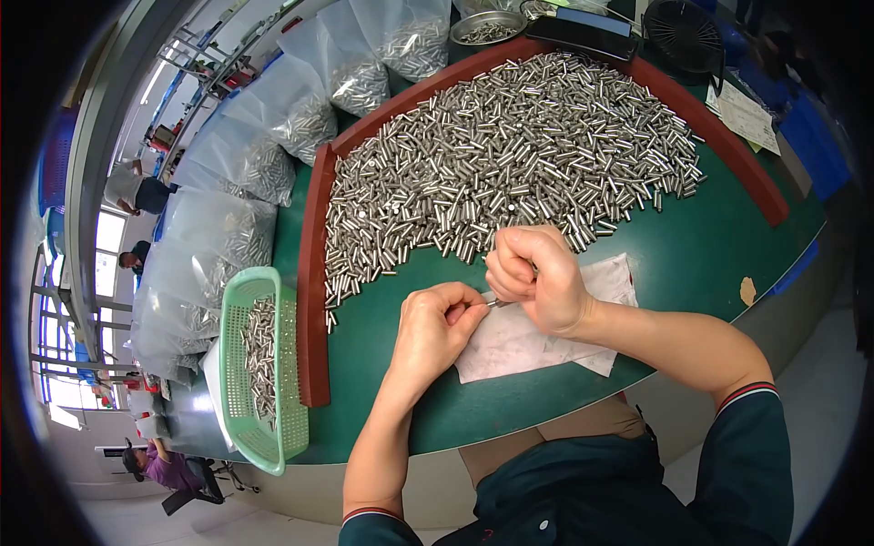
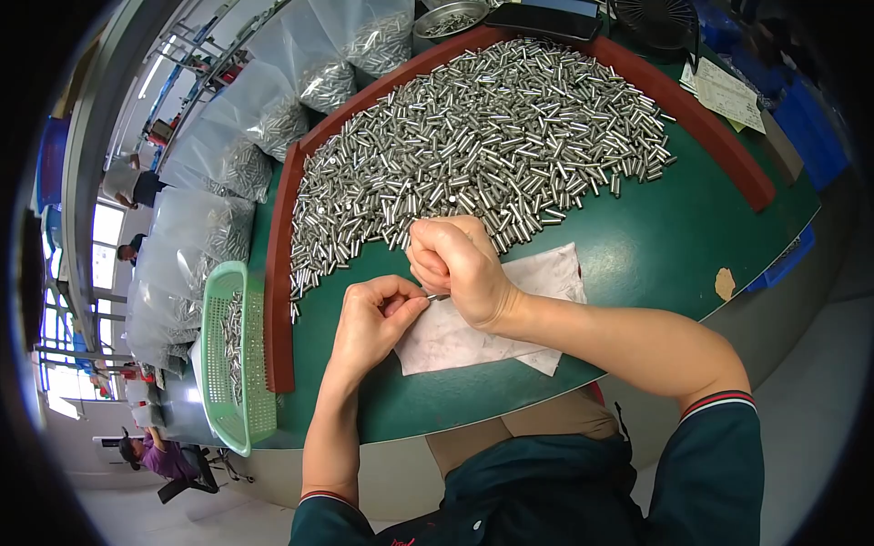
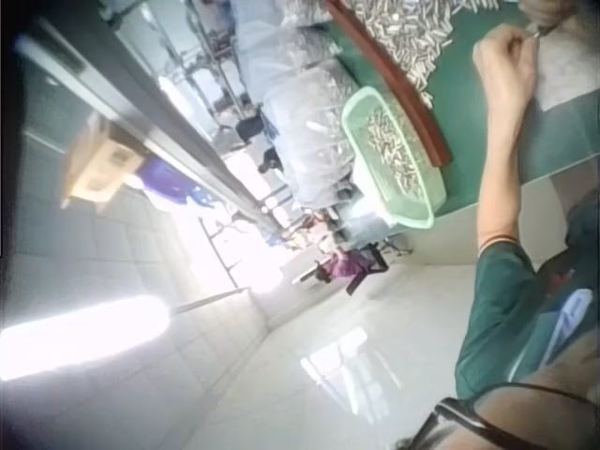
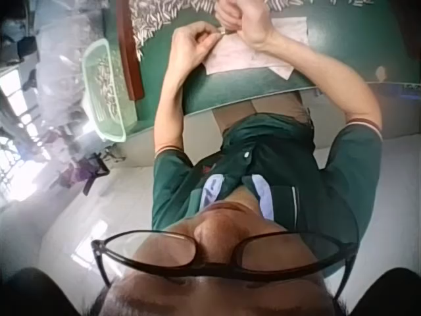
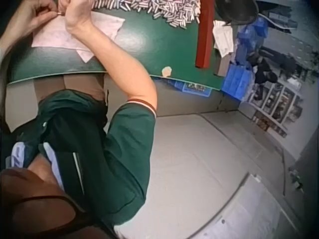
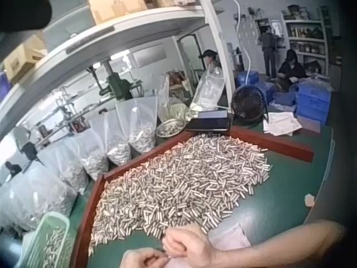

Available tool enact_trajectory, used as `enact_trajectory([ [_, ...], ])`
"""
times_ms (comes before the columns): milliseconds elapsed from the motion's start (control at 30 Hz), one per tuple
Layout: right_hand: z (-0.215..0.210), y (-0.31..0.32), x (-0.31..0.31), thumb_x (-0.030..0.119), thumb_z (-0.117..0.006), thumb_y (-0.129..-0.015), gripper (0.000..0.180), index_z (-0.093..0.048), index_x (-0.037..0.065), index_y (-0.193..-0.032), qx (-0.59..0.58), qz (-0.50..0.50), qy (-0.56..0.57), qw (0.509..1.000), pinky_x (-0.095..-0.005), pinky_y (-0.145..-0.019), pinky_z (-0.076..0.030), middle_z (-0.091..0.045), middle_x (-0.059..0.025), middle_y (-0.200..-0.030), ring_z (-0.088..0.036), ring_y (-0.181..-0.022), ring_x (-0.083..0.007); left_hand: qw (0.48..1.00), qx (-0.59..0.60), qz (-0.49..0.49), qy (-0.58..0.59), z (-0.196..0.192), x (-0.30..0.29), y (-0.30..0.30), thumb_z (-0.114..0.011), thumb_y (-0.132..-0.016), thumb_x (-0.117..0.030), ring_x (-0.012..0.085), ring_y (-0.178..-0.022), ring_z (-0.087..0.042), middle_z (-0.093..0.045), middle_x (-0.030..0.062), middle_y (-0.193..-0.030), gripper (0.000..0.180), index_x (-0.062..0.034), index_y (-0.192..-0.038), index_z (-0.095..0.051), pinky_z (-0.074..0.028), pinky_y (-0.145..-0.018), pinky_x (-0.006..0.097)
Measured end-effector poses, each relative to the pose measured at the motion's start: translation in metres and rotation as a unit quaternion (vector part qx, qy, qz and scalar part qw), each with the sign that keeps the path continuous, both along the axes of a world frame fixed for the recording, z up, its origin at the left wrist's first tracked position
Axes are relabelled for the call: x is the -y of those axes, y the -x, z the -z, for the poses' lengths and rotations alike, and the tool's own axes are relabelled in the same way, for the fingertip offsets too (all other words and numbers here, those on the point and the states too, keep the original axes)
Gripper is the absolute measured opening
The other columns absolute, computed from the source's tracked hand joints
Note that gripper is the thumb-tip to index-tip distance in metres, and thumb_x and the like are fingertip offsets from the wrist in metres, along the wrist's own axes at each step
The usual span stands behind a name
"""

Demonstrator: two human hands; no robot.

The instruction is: Inspecting and cleaning small metal industrial components at a manufacturing workstation.

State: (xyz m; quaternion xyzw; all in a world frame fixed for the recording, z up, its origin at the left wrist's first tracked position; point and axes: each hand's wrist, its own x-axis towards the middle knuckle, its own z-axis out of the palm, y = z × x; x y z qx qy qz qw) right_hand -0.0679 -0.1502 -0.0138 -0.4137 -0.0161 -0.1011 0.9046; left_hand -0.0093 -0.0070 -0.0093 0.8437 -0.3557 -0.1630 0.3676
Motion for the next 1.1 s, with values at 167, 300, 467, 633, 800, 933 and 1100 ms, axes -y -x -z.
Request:
enact_trajectory([
  [167,0.001,0.000,-0.003,0.017,-0.034,-0.083,0.035,-0.027,0.011,-0.049,0.006,0.001,0.008,1.000,-0.0238,-0.039,-0.016,-0.026,0.0023,-0.042,-0.019,-0.039,-0.0071,1.000,0.002,-0.003,-0.006,0.000,-0.002,0.000,-0.064,-0.070,-0.002,0.0044,-0.048,-0.034,-0.043,-0.0019,-0.051,0.006,0.0031,-0.070,-0.059,-0.031,-0.043,0.021],
  [300,0.001,0.002,-0.002,0.019,-0.034,-0.083,0.035,-0.028,0.010,-0.049,0.015,0.003,0.022,1.000,-0.0240,-0.040,-0.017,-0.026,0.0021,-0.042,-0.020,-0.040,-0.0073,1.000,0.007,-0.009,-0.009,0.000,0.002,0.001,-0.065,-0.065,-0.002,0.0138,-0.044,-0.041,-0.047,0.0073,-0.051,0.007,0.0012,-0.069,-0.060,-0.036,-0.045,0.028],
  [467,0.006,0.000,-0.005,0.019,-0.035,-0.083,0.035,-0.028,0.010,-0.050,0.022,0.000,0.052,0.998,-0.0239,-0.041,-0.017,-0.026,0.0019,-0.044,-0.021,-0.041,-0.0074,1.000,0.028,-0.003,-0.006,-0.004,0.004,0.002,-0.064,-0.065,-0.002,0.0156,-0.044,-0.044,-0.048,0.0086,-0.051,0.007,0.0013,-0.068,-0.060,-0.037,-0.045,0.028],
  [633,0.000,-0.001,-0.001,0.019,-0.035,-0.084,0.036,-0.028,0.010,-0.050,0.024,-0.004,0.047,0.999,-0.0242,-0.041,-0.017,-0.026,0.0017,-0.043,-0.020,-0.041,-0.0076,1.000,0.004,-0.012,0.011,-0.003,0.000,-0.002,-0.063,-0.068,-0.004,0.0118,-0.047,-0.043,-0.051,0.0060,-0.057,0.007,0.0013,-0.070,-0.058,-0.036,-0.046,0.026],
  [800,-0.004,-0.002,0.010,0.022,-0.034,-0.084,0.036,-0.027,0.011,-0.050,0.029,0.010,-0.021,0.999,-0.0249,-0.040,-0.015,-0.024,0.0023,-0.041,-0.016,-0.039,-0.0081,0.847,-0.456,-0.063,0.265,-0.001,-0.017,-0.024,-0.056,-0.082,-0.007,0.0022,-0.052,-0.034,-0.056,0.0034,-0.079,0.008,-0.0032,-0.089,-0.054,-0.028,-0.046,0.016],
  [933,-0.002,-0.001,0.009,0.020,-0.035,-0.084,0.037,-0.026,0.010,-0.049,0.022,0.012,-0.051,0.998,-0.0239,-0.038,-0.015,-0.025,0.0016,-0.041,-0.017,-0.038,-0.0070,0.765,-0.551,-0.085,0.322,0.004,-0.020,-0.031,-0.051,-0.084,-0.009,0.0022,-0.051,-0.031,-0.054,0.0045,-0.079,0.020,-0.0002,-0.102,-0.052,-0.026,-0.044,0.015],
  [1100,-0.005,-0.001,0.009,0.022,-0.035,-0.084,0.037,-0.026,0.010,-0.050,0.023,0.013,-0.047,0.999,-0.0239,-0.038,-0.014,-0.025,0.0020,-0.041,-0.017,-0.038,-0.0070,0.761,-0.550,-0.105,0.329,-0.002,-0.019,-0.030,-0.048,-0.085,-0.011,0.0056,-0.055,-0.036,-0.055,0.0064,-0.078,0.019,0.0020,-0.099,-0.052,-0.032,-0.048,0.018],
])
